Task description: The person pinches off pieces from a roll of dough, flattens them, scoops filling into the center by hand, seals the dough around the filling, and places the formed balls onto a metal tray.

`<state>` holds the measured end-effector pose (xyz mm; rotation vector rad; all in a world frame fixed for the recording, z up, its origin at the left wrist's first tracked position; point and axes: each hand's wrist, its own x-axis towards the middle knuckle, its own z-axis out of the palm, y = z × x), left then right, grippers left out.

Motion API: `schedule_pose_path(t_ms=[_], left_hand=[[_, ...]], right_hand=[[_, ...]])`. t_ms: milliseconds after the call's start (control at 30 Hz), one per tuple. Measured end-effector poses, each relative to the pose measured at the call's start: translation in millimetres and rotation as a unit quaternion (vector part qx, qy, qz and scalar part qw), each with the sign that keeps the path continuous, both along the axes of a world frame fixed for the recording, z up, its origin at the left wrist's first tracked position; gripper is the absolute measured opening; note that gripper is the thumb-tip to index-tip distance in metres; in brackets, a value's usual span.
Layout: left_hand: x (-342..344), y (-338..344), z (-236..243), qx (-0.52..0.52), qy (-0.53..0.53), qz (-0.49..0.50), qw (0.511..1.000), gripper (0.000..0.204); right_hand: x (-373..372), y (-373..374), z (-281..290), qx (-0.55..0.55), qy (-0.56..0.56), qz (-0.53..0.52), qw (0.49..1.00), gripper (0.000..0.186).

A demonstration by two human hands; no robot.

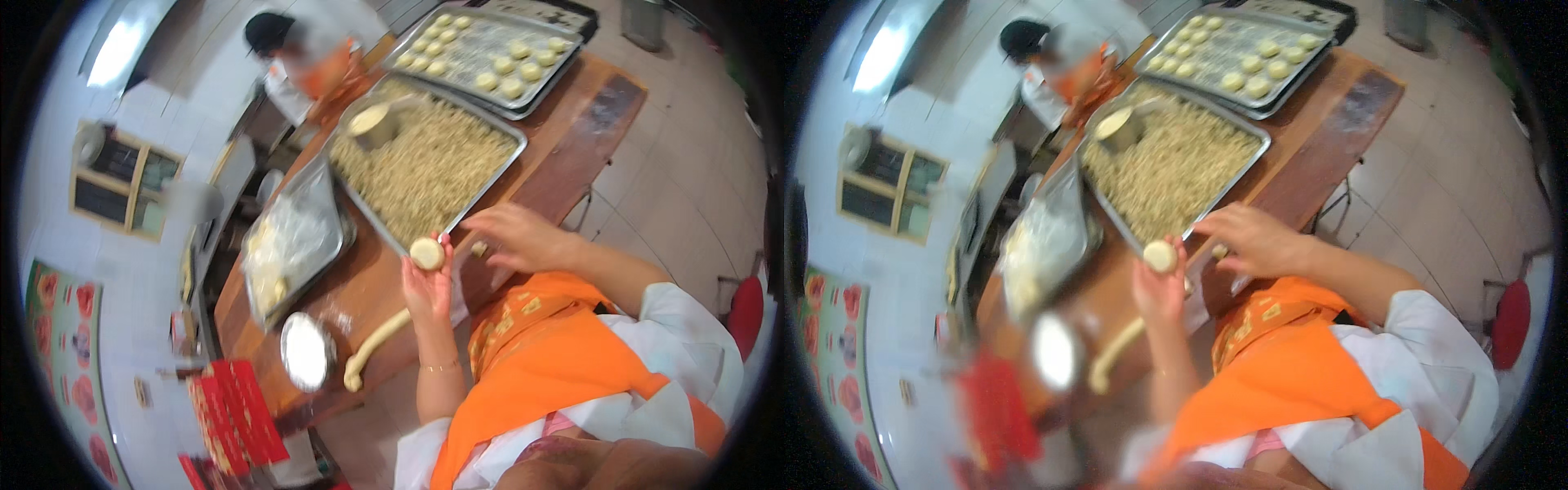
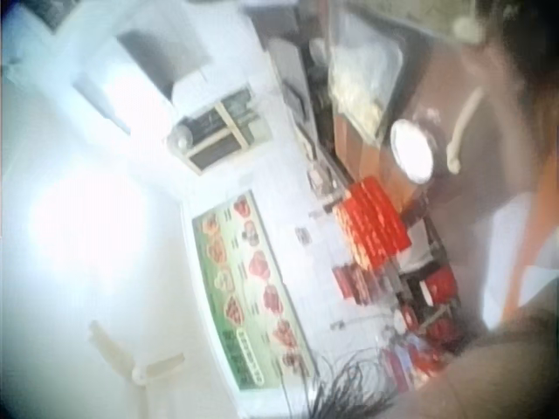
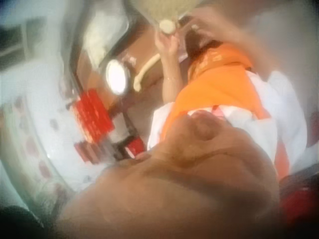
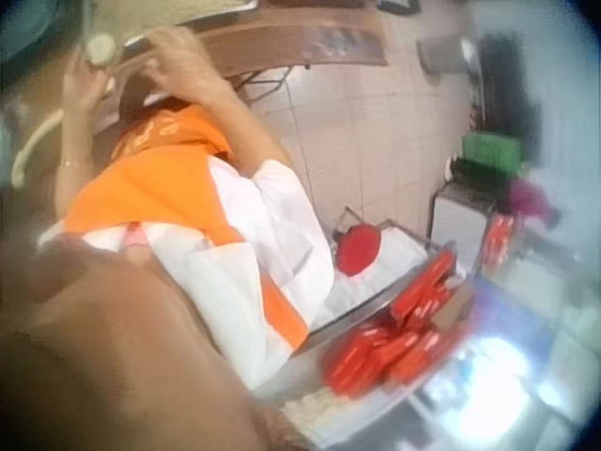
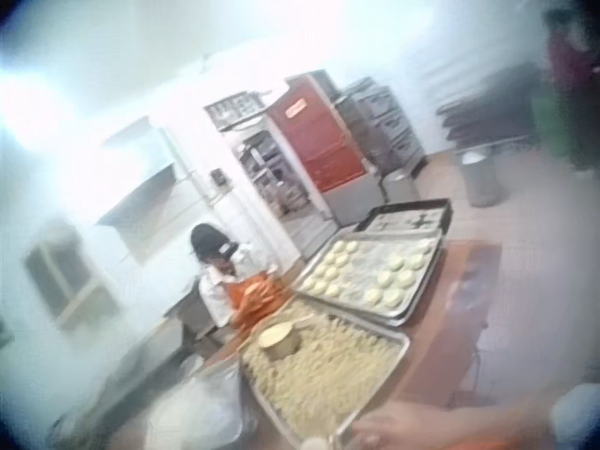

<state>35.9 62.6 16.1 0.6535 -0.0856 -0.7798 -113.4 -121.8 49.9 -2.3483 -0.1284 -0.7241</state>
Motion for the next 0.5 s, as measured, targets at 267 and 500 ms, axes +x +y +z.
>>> schedule_pose_path(t_ms=[267, 500], left_hand=[[-27.8, -76.5, 10.7, 0.087, -0.112, -0.09, 0.986, 0.048], [3.7, -58.1, -9.1, 0.229, -0.166, -0.019, 0.959, 0.04]], right_hand=[[37.7, -58.6, -1.4, -0.03, 0.01, 0.059, 0.998, 0.067], [47.7, -264.4, 2.2, 0.067, 0.066, -0.245, 0.965, 0.062]])
